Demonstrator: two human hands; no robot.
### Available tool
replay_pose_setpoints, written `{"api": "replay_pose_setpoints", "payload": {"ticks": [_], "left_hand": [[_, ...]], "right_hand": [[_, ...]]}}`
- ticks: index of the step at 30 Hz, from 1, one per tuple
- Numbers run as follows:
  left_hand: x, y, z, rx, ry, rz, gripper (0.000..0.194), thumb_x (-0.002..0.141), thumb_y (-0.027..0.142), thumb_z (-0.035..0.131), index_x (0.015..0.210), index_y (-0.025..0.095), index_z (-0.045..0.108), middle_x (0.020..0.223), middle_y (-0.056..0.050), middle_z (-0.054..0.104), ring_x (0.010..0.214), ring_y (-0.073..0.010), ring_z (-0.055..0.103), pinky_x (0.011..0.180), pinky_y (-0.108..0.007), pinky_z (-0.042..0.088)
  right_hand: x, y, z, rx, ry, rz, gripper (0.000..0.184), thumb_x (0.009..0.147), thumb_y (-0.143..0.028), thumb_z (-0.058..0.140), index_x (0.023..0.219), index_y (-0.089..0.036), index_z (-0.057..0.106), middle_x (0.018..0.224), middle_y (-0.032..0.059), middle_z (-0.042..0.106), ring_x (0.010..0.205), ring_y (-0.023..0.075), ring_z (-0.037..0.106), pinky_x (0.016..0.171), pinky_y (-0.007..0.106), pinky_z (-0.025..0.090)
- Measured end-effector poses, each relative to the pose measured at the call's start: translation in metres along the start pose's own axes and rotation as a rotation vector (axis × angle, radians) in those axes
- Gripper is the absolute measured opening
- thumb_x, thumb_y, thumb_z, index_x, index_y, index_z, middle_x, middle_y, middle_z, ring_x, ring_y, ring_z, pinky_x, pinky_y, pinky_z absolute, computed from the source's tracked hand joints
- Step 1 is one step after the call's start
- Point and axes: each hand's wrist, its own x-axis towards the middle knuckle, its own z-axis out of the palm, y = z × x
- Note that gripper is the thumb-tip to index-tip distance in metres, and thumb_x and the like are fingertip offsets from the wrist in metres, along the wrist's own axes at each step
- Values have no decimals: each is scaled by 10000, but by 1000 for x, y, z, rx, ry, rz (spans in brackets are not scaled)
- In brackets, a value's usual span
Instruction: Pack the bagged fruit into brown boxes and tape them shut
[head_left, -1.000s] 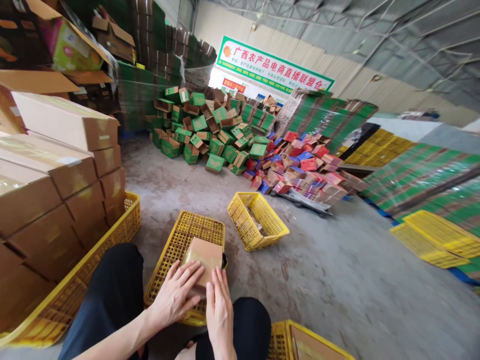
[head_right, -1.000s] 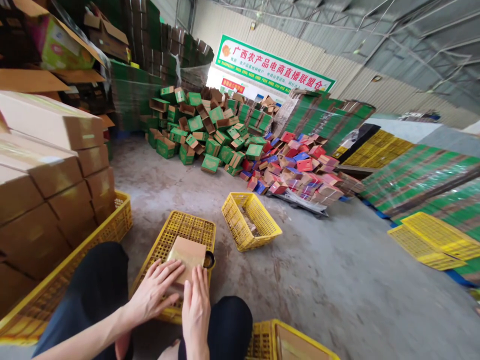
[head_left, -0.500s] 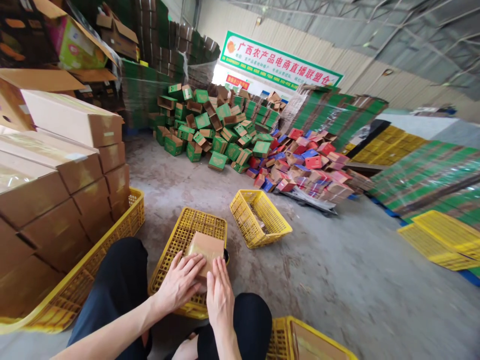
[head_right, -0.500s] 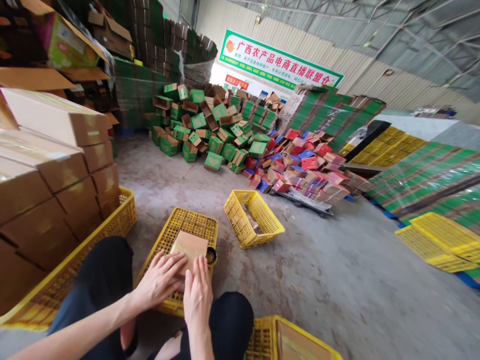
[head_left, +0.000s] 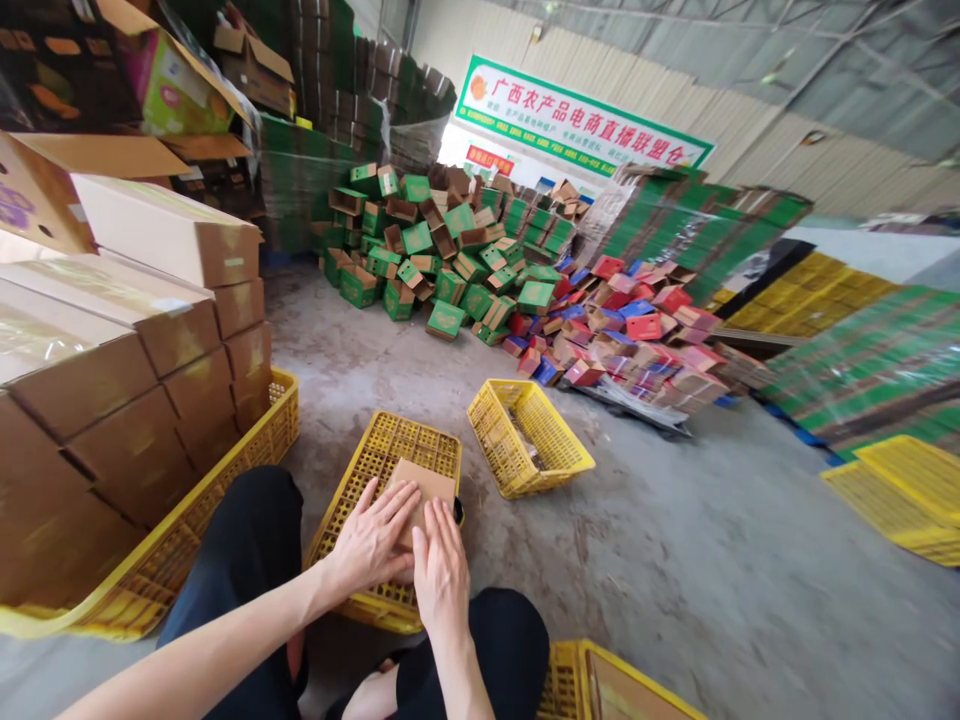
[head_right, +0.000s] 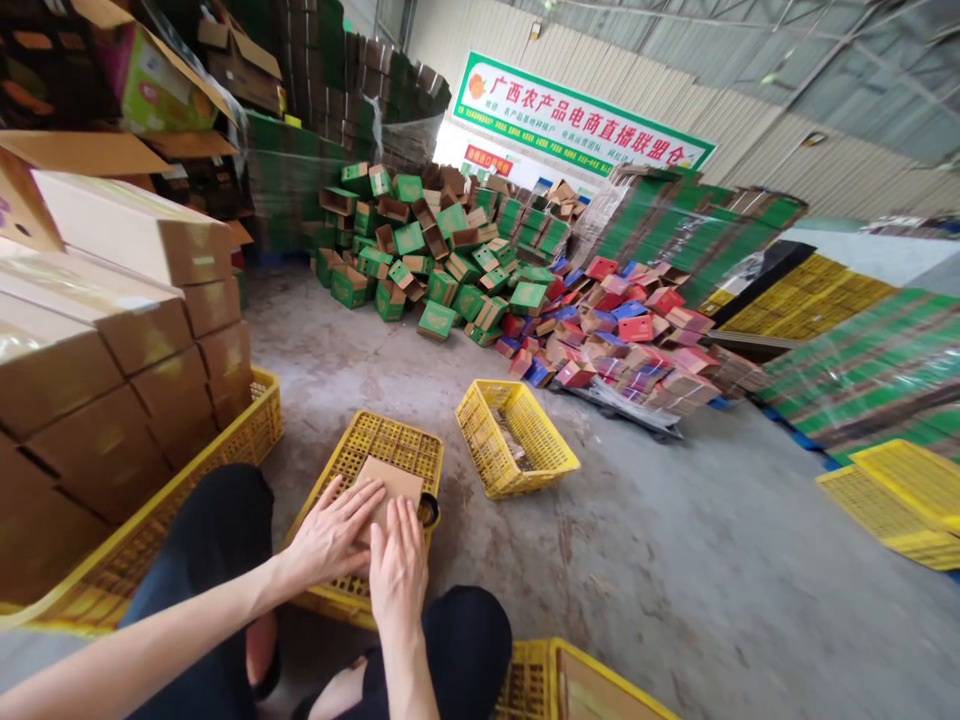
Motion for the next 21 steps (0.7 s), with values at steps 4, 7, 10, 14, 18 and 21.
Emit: {"api": "replay_pose_setpoints", "payload": {"ticks": [4,7,10,14,18,21], "left_hand": [[-1,1,4,63,45,-26,798,921,477,565,1606,112,379,1632,-150,424,1530,-313,364,1308,-502,58],[-1,3,8,61,73,-35,749,919,433,565,1584,120,424,1623,-151,438,1536,-313,355,1308,-500,74],[-4,2,10,29,88,-26,703,926,413,569,1561,133,460,1603,-154,468,1523,-314,376,1307,-523,71],[-13,2,8,-9,95,-23,661,938,371,562,1548,135,470,1572,-155,506,1516,-308,387,1305,-528,111],[-20,5,6,-25,66,-46,645,919,297,570,1539,149,474,1560,-142,519,1514,-305,385,1300,-531,153],[-20,6,8,-36,58,-58,648,922,279,568,1546,144,462,1550,-151,525,1514,-306,384,1287,-533,206]], "right_hand": [[4,-5,0,-71,39,-1,522,1102,-434,360,1487,-148,565,1497,142,596,1391,296,558,1159,509,466],[8,-15,0,-124,55,9,540,1088,-493,385,1476,-171,578,1476,147,610,1342,326,578,1149,562,444],[12,-23,0,-131,66,15,551,1069,-535,417,1462,-192,594,1453,148,613,1331,327,560,1125,516,463],[13,-25,2,-122,92,27,552,1070,-538,408,1467,-197,584,1445,153,612,1323,332,552,1124,517,447],[12,-24,3,-103,81,58,544,1075,-538,390,1467,-210,578,1444,152,615,1320,345,557,1144,578,397],[15,-28,2,-56,63,75,541,1076,-539,385,1432,-195,604,1434,155,621,1322,346,559,1152,587,390]]}}
